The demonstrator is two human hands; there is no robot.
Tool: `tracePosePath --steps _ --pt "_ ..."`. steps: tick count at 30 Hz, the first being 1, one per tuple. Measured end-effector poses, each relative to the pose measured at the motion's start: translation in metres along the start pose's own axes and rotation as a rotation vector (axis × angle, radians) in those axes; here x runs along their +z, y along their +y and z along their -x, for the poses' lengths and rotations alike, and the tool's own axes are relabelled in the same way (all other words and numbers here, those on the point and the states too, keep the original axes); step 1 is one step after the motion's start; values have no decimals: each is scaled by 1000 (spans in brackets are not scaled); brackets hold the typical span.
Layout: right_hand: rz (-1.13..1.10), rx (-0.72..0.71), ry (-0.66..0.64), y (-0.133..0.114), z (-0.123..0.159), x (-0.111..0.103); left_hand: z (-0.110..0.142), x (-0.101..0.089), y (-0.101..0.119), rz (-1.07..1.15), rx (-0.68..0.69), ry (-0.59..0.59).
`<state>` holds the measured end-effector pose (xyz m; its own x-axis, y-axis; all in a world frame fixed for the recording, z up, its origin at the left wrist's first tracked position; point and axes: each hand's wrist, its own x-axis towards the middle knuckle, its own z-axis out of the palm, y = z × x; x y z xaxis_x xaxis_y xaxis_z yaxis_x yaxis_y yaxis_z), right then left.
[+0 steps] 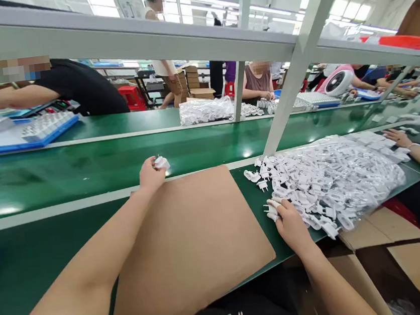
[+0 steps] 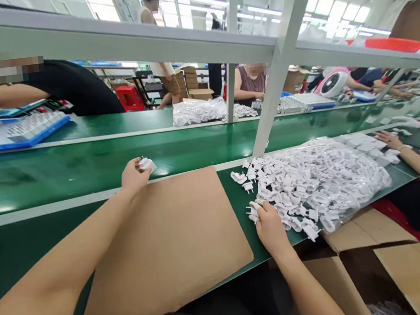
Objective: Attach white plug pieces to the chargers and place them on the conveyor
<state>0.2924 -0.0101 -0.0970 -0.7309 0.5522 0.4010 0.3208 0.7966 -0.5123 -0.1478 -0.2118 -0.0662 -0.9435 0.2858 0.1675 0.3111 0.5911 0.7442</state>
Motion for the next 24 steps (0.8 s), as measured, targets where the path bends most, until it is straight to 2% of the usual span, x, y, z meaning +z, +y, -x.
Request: tracePosePath --steps 3,7,10,11,13,15,18,20,21,24 --pt "-307 51 8 -15 -16 3 -24 7 -7 -76 -35 52" --pt "-657 67 -130 -47 -54 31 -29 9 -17 -102 -122 3" --pt "-770 28 -272 -71 -83 65 -16 11 -18 -127 -183 93" --pt "-798 29 -314 -77 -90 76 -8 12 -17 -148 -164 147" --pt "-863 62 -375 -83 -97 96 15 18 -14 -199 -17 208" --pt "-947 94 -412 -84 -97 110 41 27 -12 -235 202 141" --pt "-1041 92 -409 -77 -91 121 71 39 -11 -263 409 -175" --pt "-1022 85 -382 -73 -89 123 79 43 -12 -302 437 -346" --pt "-990 78 -373 -72 -88 124 79 44 -14 -327 439 -393" --pt "-885 22 -388 -70 -86 126 75 44 -18 -397 449 -393"
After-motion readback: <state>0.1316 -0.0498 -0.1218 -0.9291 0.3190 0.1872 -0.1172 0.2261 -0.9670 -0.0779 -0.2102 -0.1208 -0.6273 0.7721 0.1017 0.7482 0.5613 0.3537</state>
